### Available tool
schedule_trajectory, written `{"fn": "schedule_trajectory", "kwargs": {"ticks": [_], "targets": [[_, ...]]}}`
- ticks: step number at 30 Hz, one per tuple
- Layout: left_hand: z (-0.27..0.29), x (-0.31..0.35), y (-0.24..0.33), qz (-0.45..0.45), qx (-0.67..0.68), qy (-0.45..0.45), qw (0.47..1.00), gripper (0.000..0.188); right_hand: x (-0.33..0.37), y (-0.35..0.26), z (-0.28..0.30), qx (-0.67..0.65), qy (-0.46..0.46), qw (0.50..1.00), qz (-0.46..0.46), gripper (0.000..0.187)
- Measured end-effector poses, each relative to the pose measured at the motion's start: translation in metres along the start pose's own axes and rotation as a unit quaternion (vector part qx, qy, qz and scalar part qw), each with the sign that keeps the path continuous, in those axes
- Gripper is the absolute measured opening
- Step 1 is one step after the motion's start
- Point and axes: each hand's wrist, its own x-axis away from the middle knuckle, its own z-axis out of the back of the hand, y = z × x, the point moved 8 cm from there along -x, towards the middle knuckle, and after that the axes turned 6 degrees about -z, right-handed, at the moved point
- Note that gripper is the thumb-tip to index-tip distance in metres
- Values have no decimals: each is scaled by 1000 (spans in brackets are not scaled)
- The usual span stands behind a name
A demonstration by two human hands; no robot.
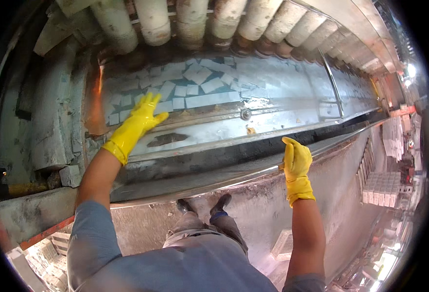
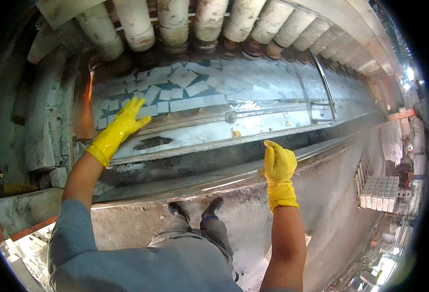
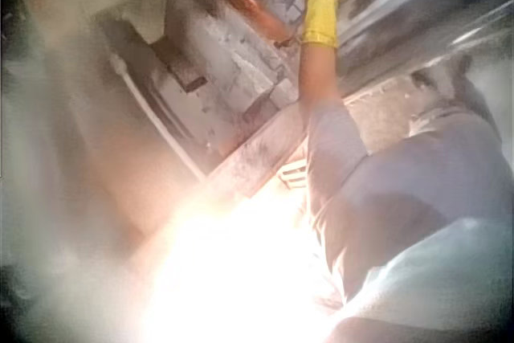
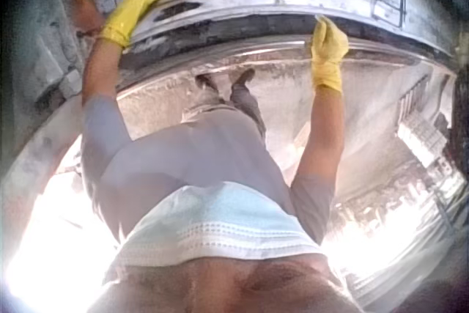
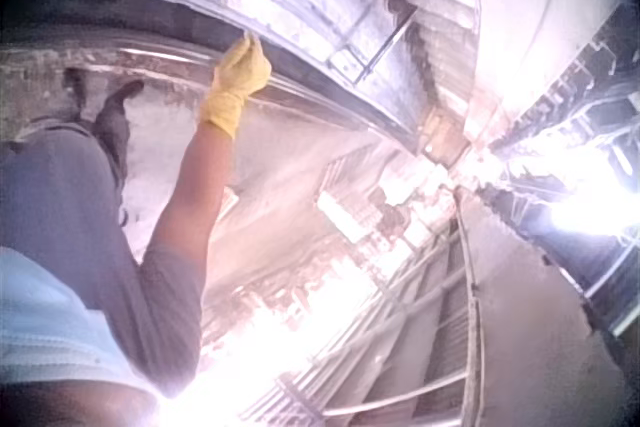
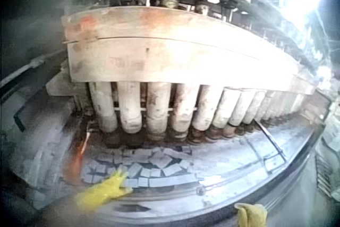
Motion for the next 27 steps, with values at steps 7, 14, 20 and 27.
{"fn": "schedule_trajectory", "kwargs": {"ticks": [7,14,20,27], "targets": [[44,86,290,-318,262,-278,868,89,9,9,7,3,27,999,23,21],[-4,102,370,-253,52,-186,948,80,6,7,7,-16,41,998,51,20],[-6,95,375,-178,-15,-104,978,66,8,3,13,-66,107,988,89,18],[15,97,382,-110,-58,-75,989,56,10,-7,27,-53,149,980,121,13]]}}
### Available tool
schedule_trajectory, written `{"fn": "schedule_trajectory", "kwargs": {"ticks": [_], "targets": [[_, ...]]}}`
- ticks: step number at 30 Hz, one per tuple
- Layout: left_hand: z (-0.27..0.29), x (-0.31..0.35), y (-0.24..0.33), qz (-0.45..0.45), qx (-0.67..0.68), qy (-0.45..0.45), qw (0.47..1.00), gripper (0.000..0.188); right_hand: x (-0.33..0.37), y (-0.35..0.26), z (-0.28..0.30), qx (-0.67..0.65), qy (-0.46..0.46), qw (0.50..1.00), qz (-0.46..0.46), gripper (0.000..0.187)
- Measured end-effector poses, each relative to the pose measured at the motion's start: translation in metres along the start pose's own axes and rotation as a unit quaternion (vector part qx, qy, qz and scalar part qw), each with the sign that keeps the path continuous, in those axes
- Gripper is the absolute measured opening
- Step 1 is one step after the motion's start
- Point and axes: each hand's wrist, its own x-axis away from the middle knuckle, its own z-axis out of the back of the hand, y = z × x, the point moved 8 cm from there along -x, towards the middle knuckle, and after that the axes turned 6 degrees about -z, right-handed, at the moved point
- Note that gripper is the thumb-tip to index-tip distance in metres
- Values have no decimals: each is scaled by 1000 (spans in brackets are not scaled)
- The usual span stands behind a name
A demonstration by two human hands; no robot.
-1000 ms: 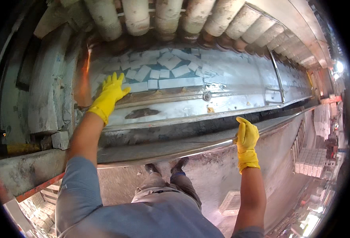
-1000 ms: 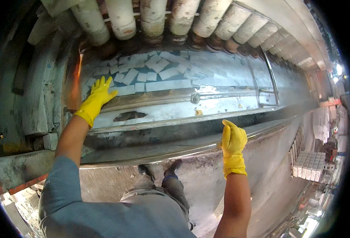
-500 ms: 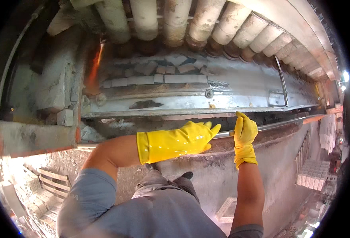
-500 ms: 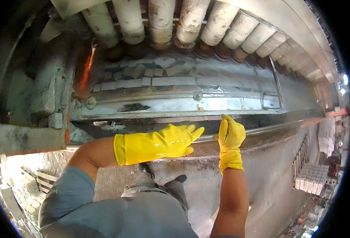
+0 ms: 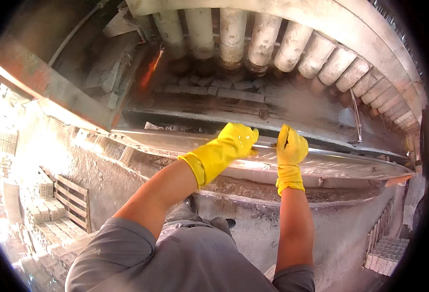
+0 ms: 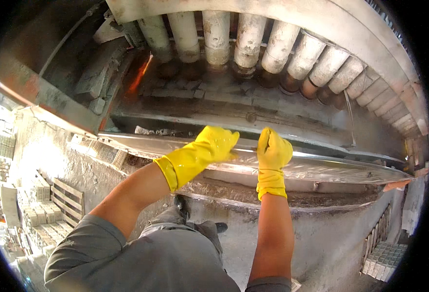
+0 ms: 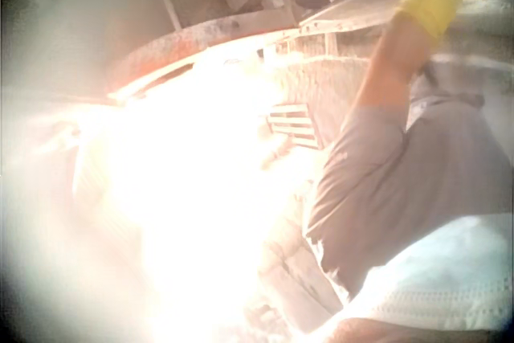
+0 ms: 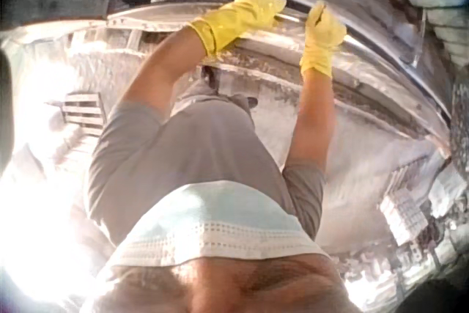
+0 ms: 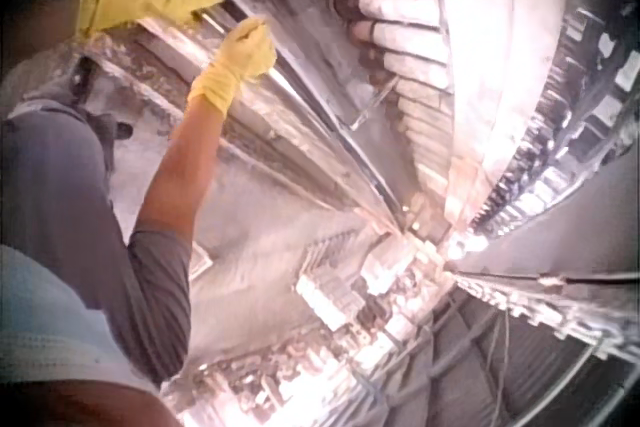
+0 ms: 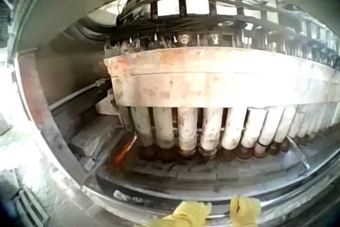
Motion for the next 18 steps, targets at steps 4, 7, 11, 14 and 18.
{"fn": "schedule_trajectory", "kwargs": {"ticks": [4,7,11,14,18], "targets": [[5,0,7,-20,-55,41,997,61,3,2,7,-31,13,999,18,8],[16,8,13,20,-73,13,997,62,12,-4,27,-93,-3,995,21,15],[12,6,12,5,-86,31,996,62,53,-13,76,-105,43,994,1,32],[19,1,19,-13,-92,31,995,62,237,69,17,-231,-222,895,-310,50],[22,8,17,-3,-90,20,996,61,634,124,127,45,-656,669,-347,52]]}}
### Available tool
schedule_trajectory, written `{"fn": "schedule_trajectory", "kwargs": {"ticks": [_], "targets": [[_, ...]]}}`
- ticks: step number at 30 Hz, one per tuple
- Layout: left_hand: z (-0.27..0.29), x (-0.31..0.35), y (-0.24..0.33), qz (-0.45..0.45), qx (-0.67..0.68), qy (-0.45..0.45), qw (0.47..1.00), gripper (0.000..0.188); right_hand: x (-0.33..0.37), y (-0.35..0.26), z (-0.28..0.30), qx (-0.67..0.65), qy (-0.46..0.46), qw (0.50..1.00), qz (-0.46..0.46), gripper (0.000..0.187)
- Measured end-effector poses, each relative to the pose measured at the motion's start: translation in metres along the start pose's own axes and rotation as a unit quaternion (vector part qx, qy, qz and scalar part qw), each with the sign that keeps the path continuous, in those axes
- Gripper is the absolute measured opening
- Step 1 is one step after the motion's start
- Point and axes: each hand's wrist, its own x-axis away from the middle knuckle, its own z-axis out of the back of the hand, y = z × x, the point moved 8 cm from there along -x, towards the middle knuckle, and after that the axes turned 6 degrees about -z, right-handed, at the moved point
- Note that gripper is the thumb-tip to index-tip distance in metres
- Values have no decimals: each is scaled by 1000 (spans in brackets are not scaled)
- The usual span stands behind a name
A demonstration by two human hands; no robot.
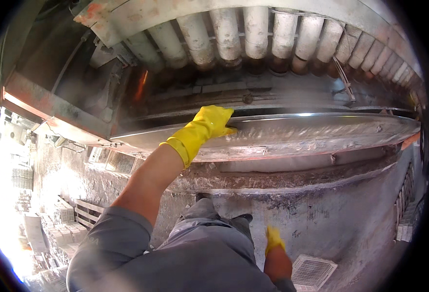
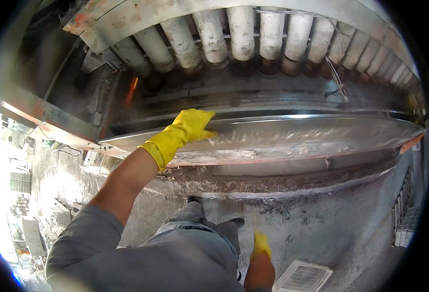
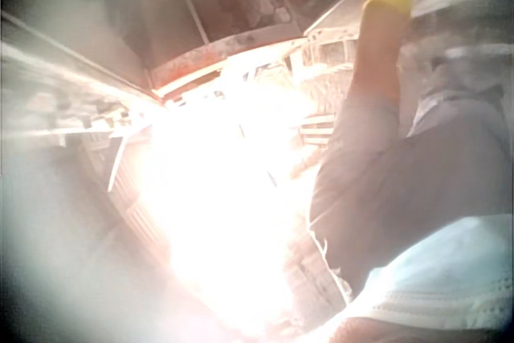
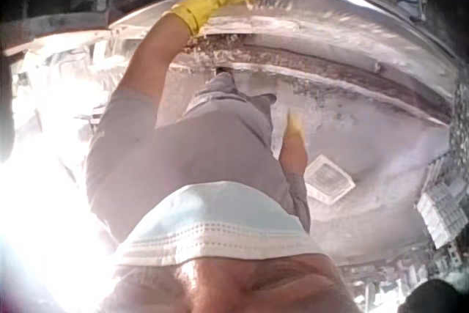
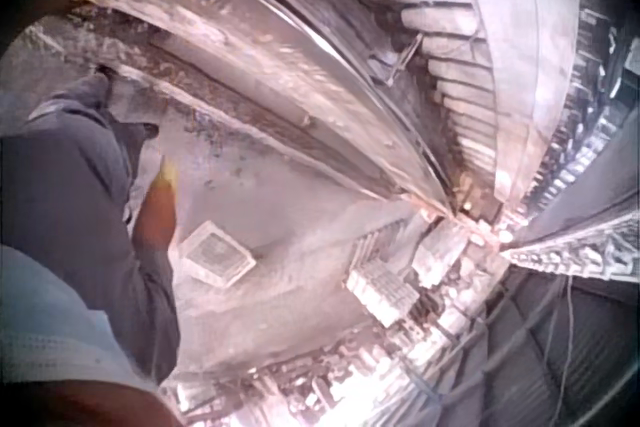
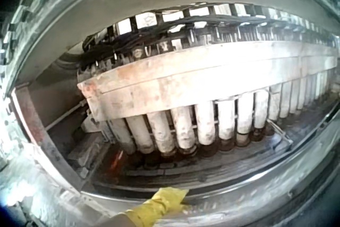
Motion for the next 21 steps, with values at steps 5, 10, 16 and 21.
{"fn": "schedule_trajectory", "kwargs": {"ticks": [5,10,16,21], "targets": [[-8,1,-5,-16,24,-4,1000,62,225,180,-132,143,-245,938,-199,53],[-4,-3,1,-55,21,18,998,60,235,124,-135,-35,-88,934,-345,52],[-6,0,-1,-100,57,107,988,61,169,-23,-57,-296,287,837,-360,52],[-4,7,-4,-124,53,130,982,58,193,-239,93,-320,417,850,-16,55]]}}
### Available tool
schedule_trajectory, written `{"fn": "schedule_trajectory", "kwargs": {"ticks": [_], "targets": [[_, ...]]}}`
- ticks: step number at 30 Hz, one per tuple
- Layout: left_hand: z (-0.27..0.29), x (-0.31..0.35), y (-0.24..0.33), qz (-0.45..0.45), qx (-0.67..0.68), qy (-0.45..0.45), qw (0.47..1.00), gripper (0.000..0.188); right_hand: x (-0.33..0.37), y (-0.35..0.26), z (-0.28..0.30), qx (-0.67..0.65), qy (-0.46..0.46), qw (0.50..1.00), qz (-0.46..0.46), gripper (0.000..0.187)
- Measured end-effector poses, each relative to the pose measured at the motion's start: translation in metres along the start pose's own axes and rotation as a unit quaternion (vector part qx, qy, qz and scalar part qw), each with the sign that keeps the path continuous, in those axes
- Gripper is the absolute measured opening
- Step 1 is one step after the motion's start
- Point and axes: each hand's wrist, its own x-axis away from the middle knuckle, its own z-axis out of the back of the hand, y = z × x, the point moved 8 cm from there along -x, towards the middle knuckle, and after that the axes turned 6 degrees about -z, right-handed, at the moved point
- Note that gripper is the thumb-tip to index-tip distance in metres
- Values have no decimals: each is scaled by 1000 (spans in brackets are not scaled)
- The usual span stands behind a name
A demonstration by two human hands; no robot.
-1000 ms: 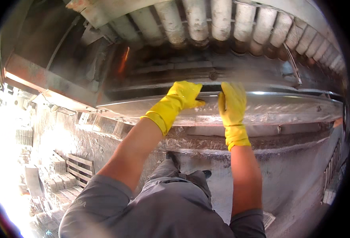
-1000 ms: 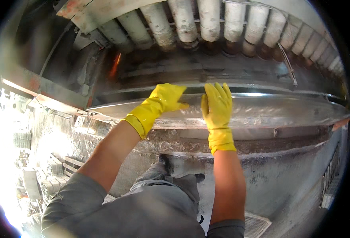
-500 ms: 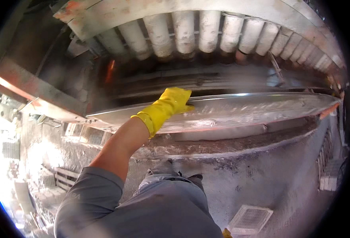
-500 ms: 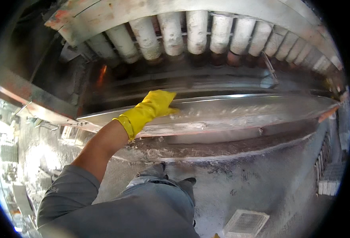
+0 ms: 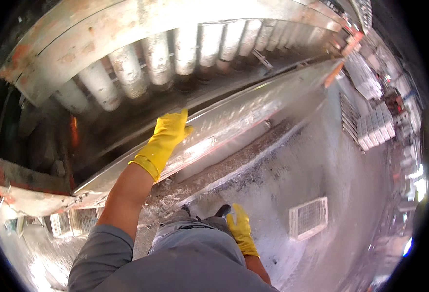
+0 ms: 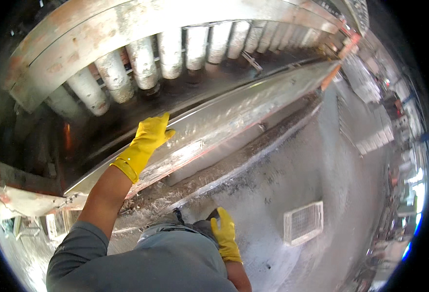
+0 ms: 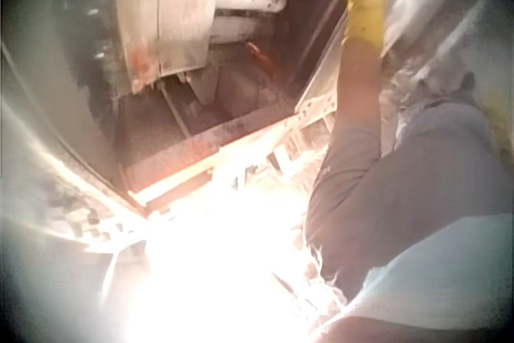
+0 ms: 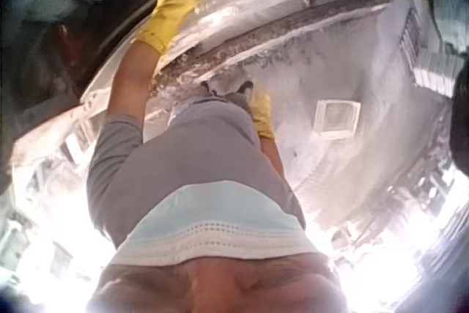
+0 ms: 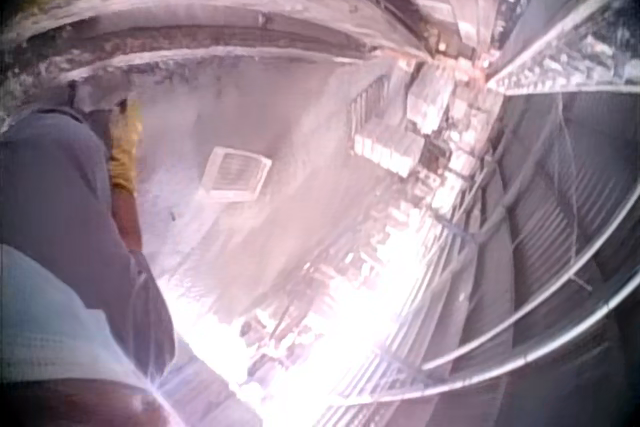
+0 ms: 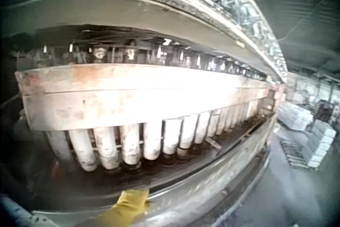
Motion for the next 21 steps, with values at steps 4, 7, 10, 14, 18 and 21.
{"fn": "schedule_trajectory", "kwargs": {"ticks": [4,7,10,14,18,21], "targets": [[5,4,-1,-19,28,36,999,50,47,63,-6,-102,-1,985,-136,50],[13,6,0,-24,41,56,997,43,135,224,-15,-51,-4,951,-306,34],[-9,5,1,-2,73,11,997,48,267,341,28,372,-147,898,-186,18],[5,19,-7,10,38,61,997,47,367,358,-13,333,-198,876,-286,25],[-4,23,-2,46,23,52,997,48,406,397,-61,281,-266,875,-290,24],[-6,30,-6,72,-3,43,996,52,373,414,-82,229,-213,896,-314,23]]}}
